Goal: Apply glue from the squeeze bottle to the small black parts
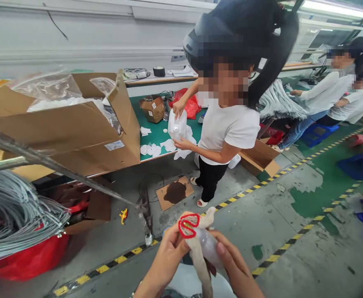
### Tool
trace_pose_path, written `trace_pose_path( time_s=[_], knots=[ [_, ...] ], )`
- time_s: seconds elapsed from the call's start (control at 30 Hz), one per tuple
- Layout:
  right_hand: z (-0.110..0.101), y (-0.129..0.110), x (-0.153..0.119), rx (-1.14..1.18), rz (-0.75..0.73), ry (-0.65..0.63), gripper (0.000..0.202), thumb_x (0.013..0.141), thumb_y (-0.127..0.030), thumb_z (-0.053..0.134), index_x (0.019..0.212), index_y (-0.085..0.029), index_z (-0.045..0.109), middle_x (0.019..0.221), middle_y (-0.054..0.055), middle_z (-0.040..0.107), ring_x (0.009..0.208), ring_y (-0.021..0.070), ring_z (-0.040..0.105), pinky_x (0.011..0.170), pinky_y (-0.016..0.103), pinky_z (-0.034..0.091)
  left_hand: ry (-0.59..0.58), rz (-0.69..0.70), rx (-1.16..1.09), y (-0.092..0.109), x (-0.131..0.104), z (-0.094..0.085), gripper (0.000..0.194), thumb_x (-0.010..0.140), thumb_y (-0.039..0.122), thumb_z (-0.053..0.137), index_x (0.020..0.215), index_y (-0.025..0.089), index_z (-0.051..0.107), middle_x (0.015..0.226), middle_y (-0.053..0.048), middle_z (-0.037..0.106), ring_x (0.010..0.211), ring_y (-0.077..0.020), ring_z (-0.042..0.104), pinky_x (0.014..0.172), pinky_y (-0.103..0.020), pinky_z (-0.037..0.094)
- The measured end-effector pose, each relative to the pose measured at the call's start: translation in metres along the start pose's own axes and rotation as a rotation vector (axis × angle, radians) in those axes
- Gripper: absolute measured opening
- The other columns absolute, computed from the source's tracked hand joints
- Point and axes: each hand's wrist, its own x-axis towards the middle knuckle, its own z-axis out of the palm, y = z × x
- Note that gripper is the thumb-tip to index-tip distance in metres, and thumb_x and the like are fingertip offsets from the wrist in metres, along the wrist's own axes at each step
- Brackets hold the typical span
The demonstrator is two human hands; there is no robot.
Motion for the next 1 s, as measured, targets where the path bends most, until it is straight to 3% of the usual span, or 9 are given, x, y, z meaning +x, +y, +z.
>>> trace_pose_path(
  time_s=[0.07, 0.17, 0.3, 0.4, 0.5, 0.67, 0.83, 1.0],
  knots=[
    [-0.005, 0.002, -0.001, -0.033, -0.052, 0.051, 0.033, 0.093, -0.05, 0.057, 0.107, -0.021, 0.064, 0.089, 0.005, 0.064, 0.079, 0.0189, 0.06, 0.071, 0.028, 0.049, -0.003, 0.01, 0.024, 0.0, 0.003, 0.001, 0.058, 0.071, 0.065, 0.077, 0.107, 0.019, 0.076, 0.105, -0.013, 0.072, 0.105, -0.0302, 0.063, 0.095, -0.035, 0.048],
    [-0.007, 0.009, -0.001, -0.085, -0.093, 0.124, 0.038, 0.082, -0.04, 0.073, 0.114, -0.024, 0.062, 0.115, 0.009, 0.061, 0.106, 0.0237, 0.058, 0.09, 0.032, 0.046, -0.052, 0.039, 0.075, 0.008, 0.007, 0.007, 0.055, 0.07, 0.063, 0.079, 0.098, 0.016, 0.078, 0.104, -0.013, 0.071, 0.099, -0.0286, 0.063, 0.088, -0.031, 0.051],
    [-0.005, 0.017, -0.01, -0.118, -0.01, 0.129, 0.038, 0.089, -0.046, 0.064, 0.12, -0.023, 0.065, 0.098, 0.007, 0.067, 0.081, 0.0207, 0.062, 0.069, 0.029, 0.051, -0.096, 0.064, 0.141, 0.018, 0.009, 0.018, 0.052, 0.072, 0.063, 0.077, 0.087, 0.012, 0.079, 0.098, -0.013, 0.07, 0.086, -0.0254, 0.062, 0.076, -0.028, 0.052],
    [-0.005, 0.016, -0.016, -0.134, 0.02, 0.124, 0.04, 0.097, -0.052, 0.051, 0.116, -0.022, 0.069, 0.078, 0.004, 0.067, 0.064, 0.0186, 0.06, 0.057, 0.028, 0.049, -0.077, 0.084, 0.176, 0.018, 0.009, 0.021, 0.057, 0.073, 0.068, 0.073, 0.092, 0.015, 0.079, 0.093, -0.012, 0.071, 0.09, -0.0276, 0.063, 0.083, -0.031, 0.051],
    [-0.007, 0.011, -0.013, -0.152, -0.014, 0.131, 0.042, 0.099, -0.053, 0.045, 0.112, -0.021, 0.069, 0.079, 0.005, 0.069, 0.07, 0.0199, 0.062, 0.062, 0.029, 0.05, -0.063, 0.124, 0.217, 0.016, 0.009, 0.022, 0.053, 0.077, 0.066, 0.07, 0.093, 0.016, 0.08, 0.095, -0.012, 0.071, 0.094, -0.0281, 0.062, 0.091, -0.033, 0.048],
    [-0.009, 0.005, -0.001, -0.215, -0.127, 0.209, 0.033, 0.089, -0.047, 0.064, 0.11, -0.022, 0.062, 0.101, 0.006, 0.07, 0.09, 0.0212, 0.066, 0.079, 0.028, 0.049, -0.067, 0.184, 0.269, 0.017, 0.014, 0.024, 0.043, 0.085, 0.057, 0.068, 0.087, 0.015, 0.081, 0.093, -0.011, 0.069, 0.086, -0.0243, 0.06, 0.082, -0.028, 0.048],
    [-0.008, 0.002, 0.0, -0.325, -0.168, 0.297, 0.028, 0.084, -0.031, 0.071, 0.106, -0.024, 0.055, 0.09, 0.002, 0.066, 0.074, 0.0178, 0.063, 0.065, 0.025, 0.048, -0.065, 0.19, 0.259, 0.015, 0.017, 0.025, 0.043, 0.085, 0.057, 0.068, 0.095, 0.017, 0.081, 0.098, -0.012, 0.069, 0.09, -0.0256, 0.061, 0.082, -0.028, 0.05],
    [-0.009, -0.002, 0.001, -0.403, -0.25, 0.233, 0.024, 0.087, -0.029, 0.066, 0.108, -0.024, 0.056, 0.088, 0.001, 0.066, 0.071, 0.017, 0.062, 0.064, 0.024, 0.048, -0.097, 0.175, 0.235, 0.013, 0.018, 0.022, 0.049, 0.082, 0.06, 0.069, 0.102, 0.016, 0.079, 0.097, -0.013, 0.069, 0.094, -0.027, 0.061, 0.088, -0.032, 0.05]
  ],
)
